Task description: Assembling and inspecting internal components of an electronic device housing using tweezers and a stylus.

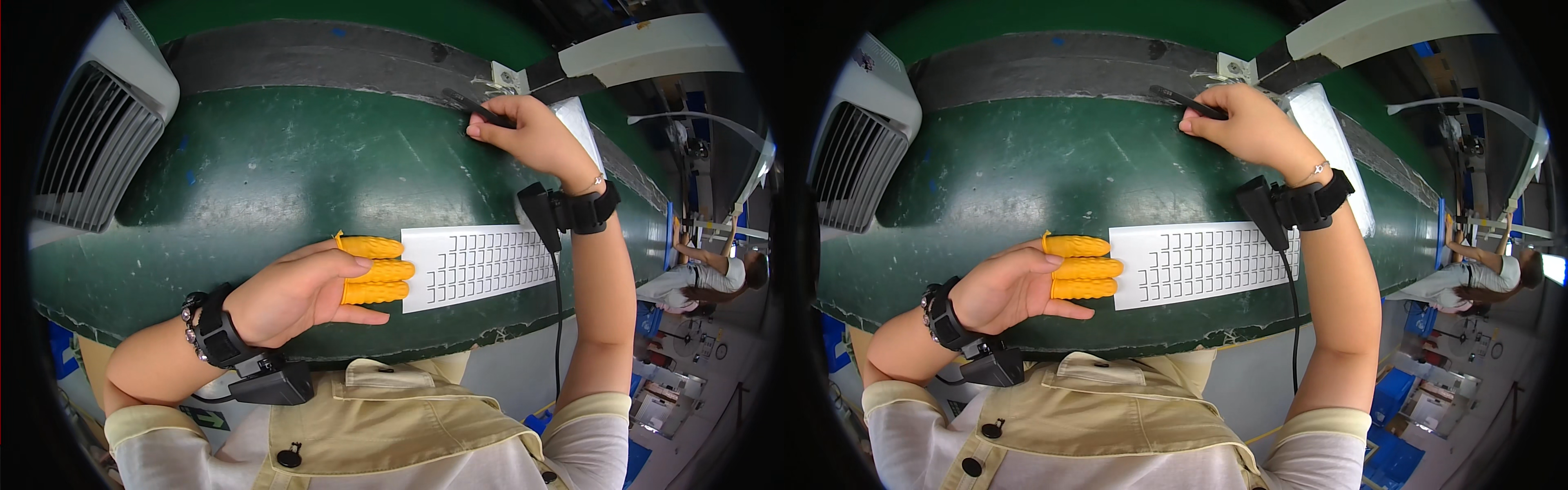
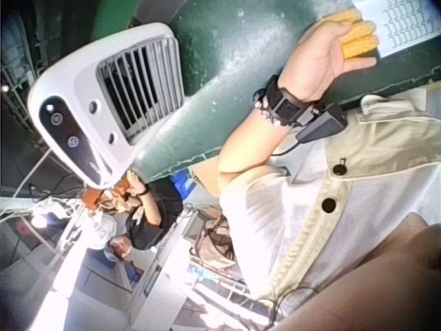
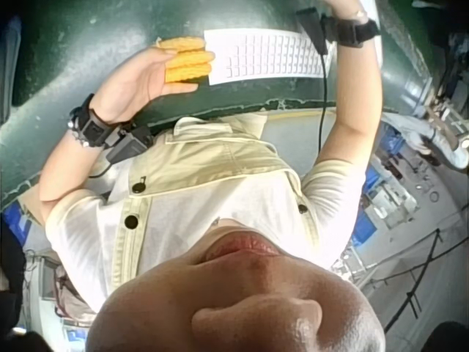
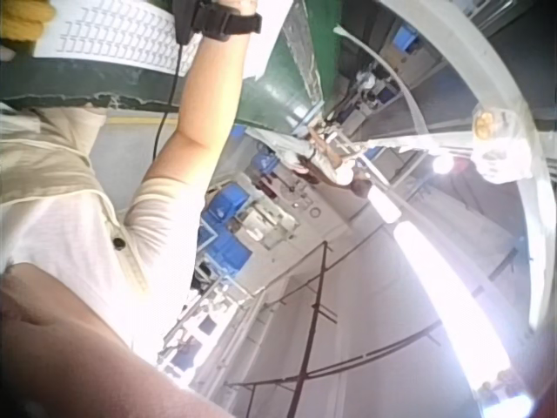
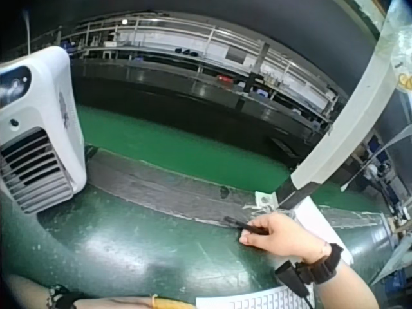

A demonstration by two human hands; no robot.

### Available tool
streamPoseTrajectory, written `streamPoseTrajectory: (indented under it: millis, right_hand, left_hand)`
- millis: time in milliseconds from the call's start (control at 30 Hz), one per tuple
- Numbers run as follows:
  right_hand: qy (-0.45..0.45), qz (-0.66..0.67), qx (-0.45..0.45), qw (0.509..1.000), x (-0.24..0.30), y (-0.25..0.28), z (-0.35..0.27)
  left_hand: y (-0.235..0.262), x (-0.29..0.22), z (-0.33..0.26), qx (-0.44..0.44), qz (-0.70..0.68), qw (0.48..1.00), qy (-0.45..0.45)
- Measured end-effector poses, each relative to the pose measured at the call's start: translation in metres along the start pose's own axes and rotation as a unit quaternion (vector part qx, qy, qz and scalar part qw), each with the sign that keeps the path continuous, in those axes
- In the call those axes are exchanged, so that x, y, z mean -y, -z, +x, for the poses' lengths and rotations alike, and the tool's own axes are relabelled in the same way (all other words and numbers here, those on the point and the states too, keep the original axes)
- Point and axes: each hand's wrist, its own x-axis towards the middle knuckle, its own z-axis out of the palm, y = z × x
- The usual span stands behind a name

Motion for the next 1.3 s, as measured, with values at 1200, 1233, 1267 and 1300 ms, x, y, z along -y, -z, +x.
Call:
streamPoseTrajectory:
  millis: [1200,1233,1267,1300]
  right_hand:
    - [-0.030,-0.097,-0.069,0.992,0.005,0.009,-0.005]
    - [-0.025,-0.062,-0.099,0.993,-0.001,0.010,-0.009]
    - [0.023,-0.063,-0.146,0.987,-0.007,0.011,-0.014]
    - [0.023,-0.063,-0.147,0.987,-0.010,0.007,-0.017]
  left_hand:
    - [0.003,0.001,0.002,0.036,-0.046,0.998,-0.020]
    - [0.003,0.002,0.002,0.040,-0.049,0.998,-0.021]
    - [0.002,0.002,0.002,0.040,-0.048,0.998,-0.022]
    - [0.002,0.002,0.002,0.038,-0.040,0.998,-0.023]
